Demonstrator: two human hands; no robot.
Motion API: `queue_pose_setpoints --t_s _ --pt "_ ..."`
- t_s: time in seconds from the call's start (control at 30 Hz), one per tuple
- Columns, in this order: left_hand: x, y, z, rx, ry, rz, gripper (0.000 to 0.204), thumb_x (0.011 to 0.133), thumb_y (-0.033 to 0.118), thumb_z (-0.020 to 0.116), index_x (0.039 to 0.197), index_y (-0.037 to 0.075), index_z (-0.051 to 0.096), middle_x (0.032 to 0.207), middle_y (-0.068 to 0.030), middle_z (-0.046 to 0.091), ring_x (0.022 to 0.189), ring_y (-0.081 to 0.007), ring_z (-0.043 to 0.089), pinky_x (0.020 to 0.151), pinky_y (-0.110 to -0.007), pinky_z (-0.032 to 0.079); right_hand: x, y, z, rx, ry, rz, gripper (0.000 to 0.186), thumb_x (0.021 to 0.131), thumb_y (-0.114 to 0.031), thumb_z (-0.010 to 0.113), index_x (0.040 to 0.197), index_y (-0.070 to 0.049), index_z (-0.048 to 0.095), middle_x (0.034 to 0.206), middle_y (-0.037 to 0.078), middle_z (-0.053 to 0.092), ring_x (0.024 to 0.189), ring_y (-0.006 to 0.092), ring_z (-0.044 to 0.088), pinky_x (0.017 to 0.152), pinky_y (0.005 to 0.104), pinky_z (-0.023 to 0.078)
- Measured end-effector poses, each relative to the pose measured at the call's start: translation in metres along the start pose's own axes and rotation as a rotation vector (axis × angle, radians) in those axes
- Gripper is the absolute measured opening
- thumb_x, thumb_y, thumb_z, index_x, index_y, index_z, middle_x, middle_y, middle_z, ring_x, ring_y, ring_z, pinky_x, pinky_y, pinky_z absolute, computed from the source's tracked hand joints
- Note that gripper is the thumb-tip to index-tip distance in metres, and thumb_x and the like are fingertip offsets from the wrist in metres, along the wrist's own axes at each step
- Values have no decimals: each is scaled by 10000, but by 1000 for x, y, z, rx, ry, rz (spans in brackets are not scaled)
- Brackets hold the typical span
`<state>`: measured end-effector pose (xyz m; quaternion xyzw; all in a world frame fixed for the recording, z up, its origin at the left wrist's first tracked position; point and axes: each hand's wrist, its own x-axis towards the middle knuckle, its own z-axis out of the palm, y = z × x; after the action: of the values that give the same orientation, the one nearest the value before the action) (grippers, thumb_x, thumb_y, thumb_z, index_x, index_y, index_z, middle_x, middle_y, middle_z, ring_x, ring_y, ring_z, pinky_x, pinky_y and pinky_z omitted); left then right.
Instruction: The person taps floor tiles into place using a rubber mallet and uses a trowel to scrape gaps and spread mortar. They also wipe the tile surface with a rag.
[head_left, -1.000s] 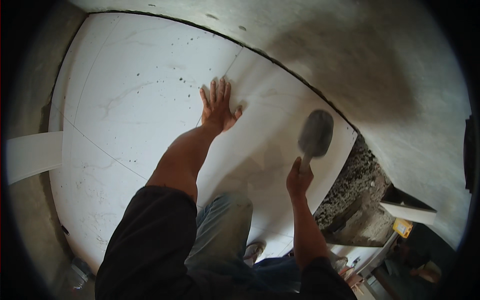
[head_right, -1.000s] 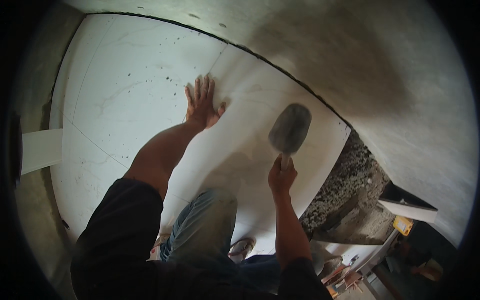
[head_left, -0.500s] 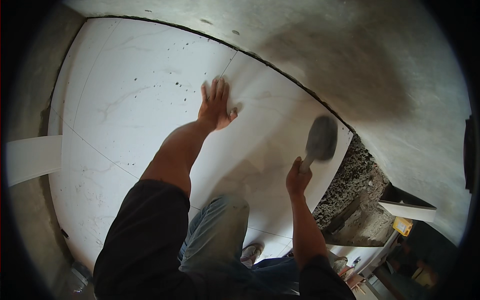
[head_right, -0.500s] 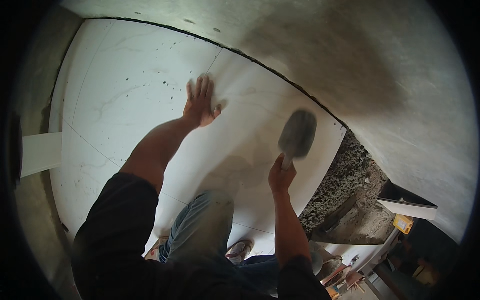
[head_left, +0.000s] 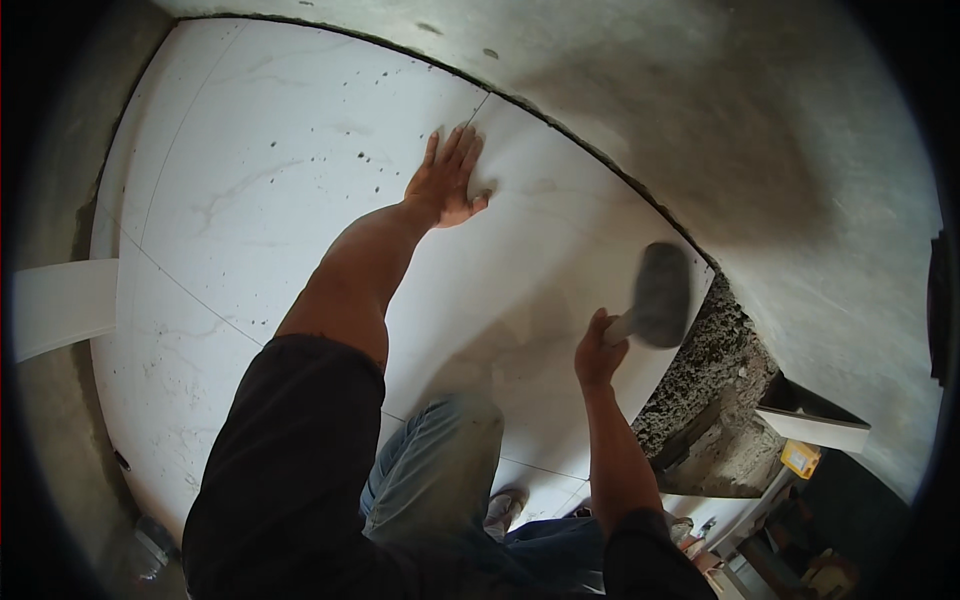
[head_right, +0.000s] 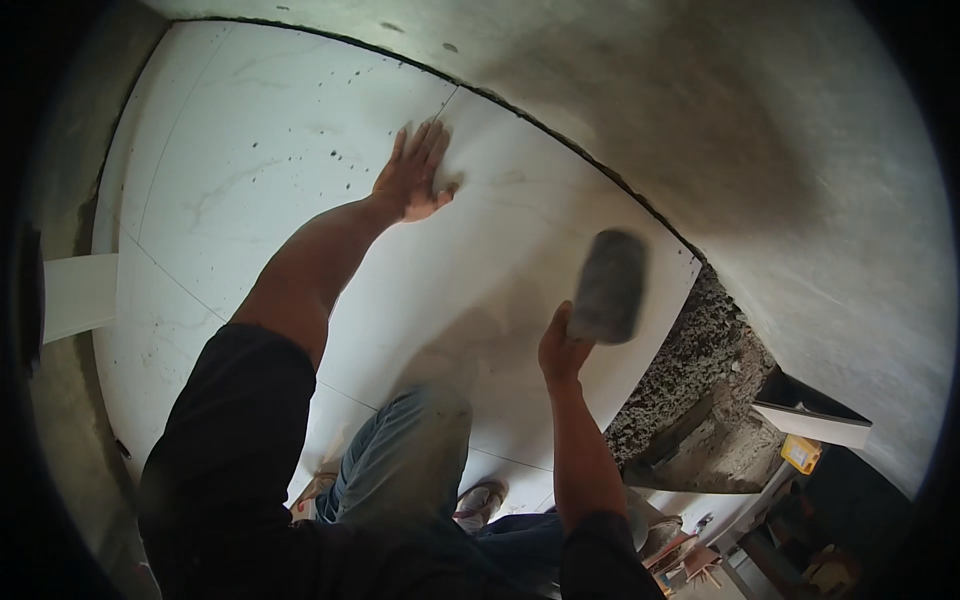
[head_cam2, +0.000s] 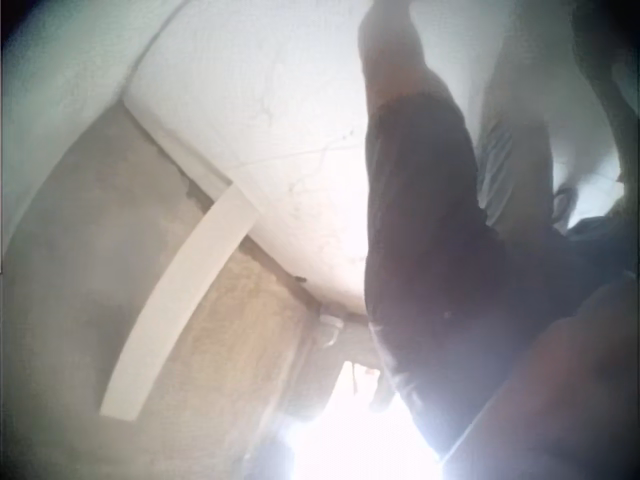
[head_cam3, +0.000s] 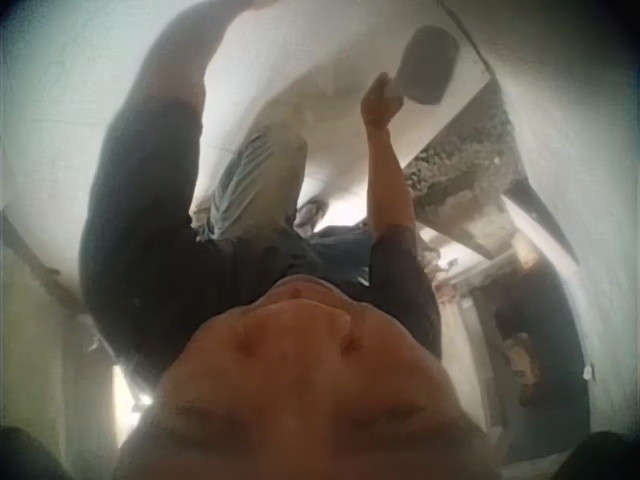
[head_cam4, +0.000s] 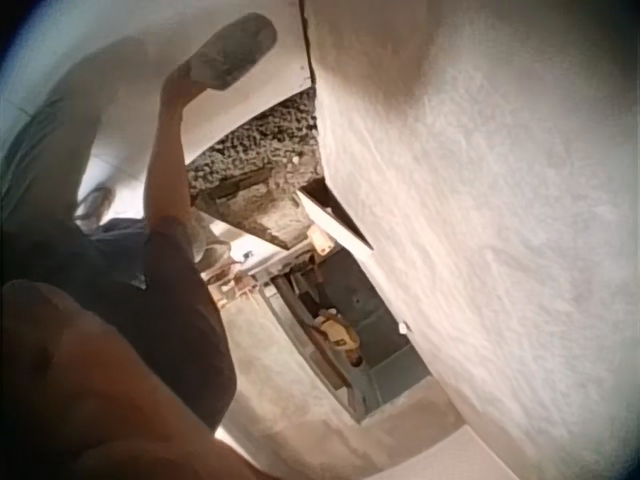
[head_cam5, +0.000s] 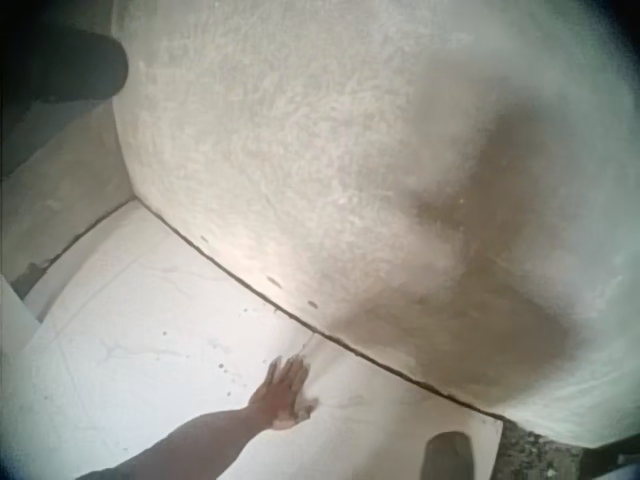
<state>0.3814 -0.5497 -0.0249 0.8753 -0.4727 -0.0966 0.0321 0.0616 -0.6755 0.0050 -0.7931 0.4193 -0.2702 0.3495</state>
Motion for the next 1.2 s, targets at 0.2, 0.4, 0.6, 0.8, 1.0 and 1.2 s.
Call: queue_pose_setpoints --t_s 0.2,0.4,0.6,0.8,1.0,1.2 --pt "6 -5 2 21 -4 -8 845 893 531 393 1518 59 76 1591 -115 56 1474 -248 -5 1177 -504 -9 -23 0 -7 -192 -183 22 306 944 -227 563 790 36 586 660 140 597 605 211 570 571 368 420" --pt "9 -10 7 18 51 -31 823 904 537 364 1518 67 85 1591 -118 66 1474 -250 -3 1169 -526 -7 -45 -48 -26 -300 -352 193 226 929 -166 556 842 33 617 709 191 642 688 328 656 620 397 481" --pt "16 -9 -1 8 19 -34 828 902 527 389 1517 63 86 1590 -125 56 1473 -261 3 1169 -525 -11 -59 -30 -34 -389 -429 113 243 916 -196 558 836 28 608 632 205 611 617 373 637 565 419 474" --pt "16 -9 -2 16 46 -30 831 898 527 399 1516 61 96 1591 -119 54 1473 -259 2 1172 -520 -13 -67 -27 -37 -628 -651 334 225 892 -186 613 911 37 635 673 197 628 624 351 640 578 390 481" --pt "11 -5 2 0 36 -28 828 903 536 390 1517 67 94 1592 -107 54 1473 -252 8 1175 -511 -6 -81 -12 -31 -190 -410 -26 122 820 -144 625 851 -29 598 675 200 620 670 421 635 567 438 504" --pt "17 -7 -1 -18 42 -35 830 906 546 377 1519 72 77 1594 -101 43 1474 -246 -5 1174 -513 -13 -84 -14 -27 -202 -340 -502 155 809 -163 628 869 -20 615 680 177 636 661 421 630 567 462 505"
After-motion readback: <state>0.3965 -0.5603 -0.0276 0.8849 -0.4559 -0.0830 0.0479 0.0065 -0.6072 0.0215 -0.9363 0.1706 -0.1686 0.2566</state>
